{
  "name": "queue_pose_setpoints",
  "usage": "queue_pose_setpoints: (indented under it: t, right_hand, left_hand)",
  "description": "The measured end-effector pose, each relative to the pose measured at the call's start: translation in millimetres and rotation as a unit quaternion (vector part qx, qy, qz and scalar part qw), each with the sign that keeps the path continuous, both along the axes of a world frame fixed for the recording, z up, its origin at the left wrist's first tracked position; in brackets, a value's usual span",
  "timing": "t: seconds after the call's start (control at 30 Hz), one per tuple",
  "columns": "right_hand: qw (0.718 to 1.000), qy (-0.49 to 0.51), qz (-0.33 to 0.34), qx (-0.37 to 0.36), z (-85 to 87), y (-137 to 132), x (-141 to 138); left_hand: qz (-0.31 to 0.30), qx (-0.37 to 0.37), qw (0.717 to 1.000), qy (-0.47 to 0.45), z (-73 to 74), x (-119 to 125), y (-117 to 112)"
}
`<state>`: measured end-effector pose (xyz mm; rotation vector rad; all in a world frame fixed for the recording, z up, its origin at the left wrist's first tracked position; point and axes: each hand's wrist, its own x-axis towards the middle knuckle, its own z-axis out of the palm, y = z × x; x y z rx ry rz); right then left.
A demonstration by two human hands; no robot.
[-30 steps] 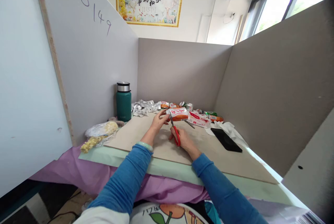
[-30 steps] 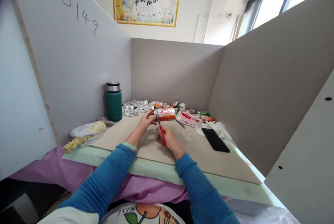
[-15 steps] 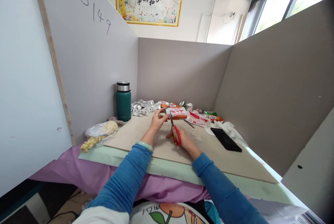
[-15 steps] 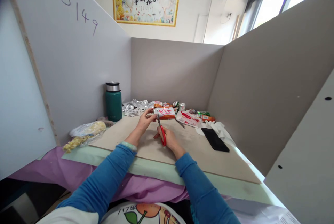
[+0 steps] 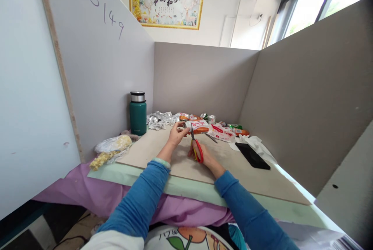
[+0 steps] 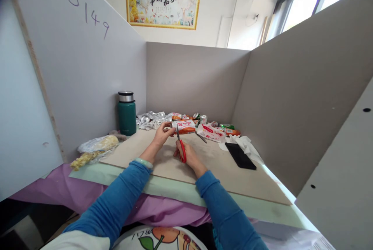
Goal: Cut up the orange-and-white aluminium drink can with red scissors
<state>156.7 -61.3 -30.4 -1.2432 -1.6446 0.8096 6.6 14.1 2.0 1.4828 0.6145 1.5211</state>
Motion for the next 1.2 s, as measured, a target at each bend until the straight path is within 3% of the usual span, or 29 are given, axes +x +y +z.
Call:
queue_pose_setpoints:
  t: [0.13,0.33,0.67,0.83,1.2]
  right_hand:
    - [1.000,0.014,-0.008,-0.013,1.2,0.0,-1.2]
    - [1.000,0.019,0.004,-0.007,-3.3,2.0,1.0]
    - [0.998,0.008,-0.049,-0.037,10.2,-10.3,-4.5]
    - [0.998,0.003,-0.054,-0.028,16.3,-17.7,-6.3]
    - [0.998,0.017,-0.049,-0.017,7.6,-11.4,-1.5]
  left_hand:
    - [0.023,0.015,1.000,0.000,0.9,0.9,-0.6]
    - [-0.045,-0.043,0.998,0.019,2.7,-2.7,-4.9]
    - [0.007,0.000,1.000,0.003,1.7,0.6,-4.4]
    - [-0.035,-0.038,0.998,0.022,0.3,0.2,-3.9]
    - [-0.011,-0.034,0.999,0.020,-0.5,2.2,-3.4]
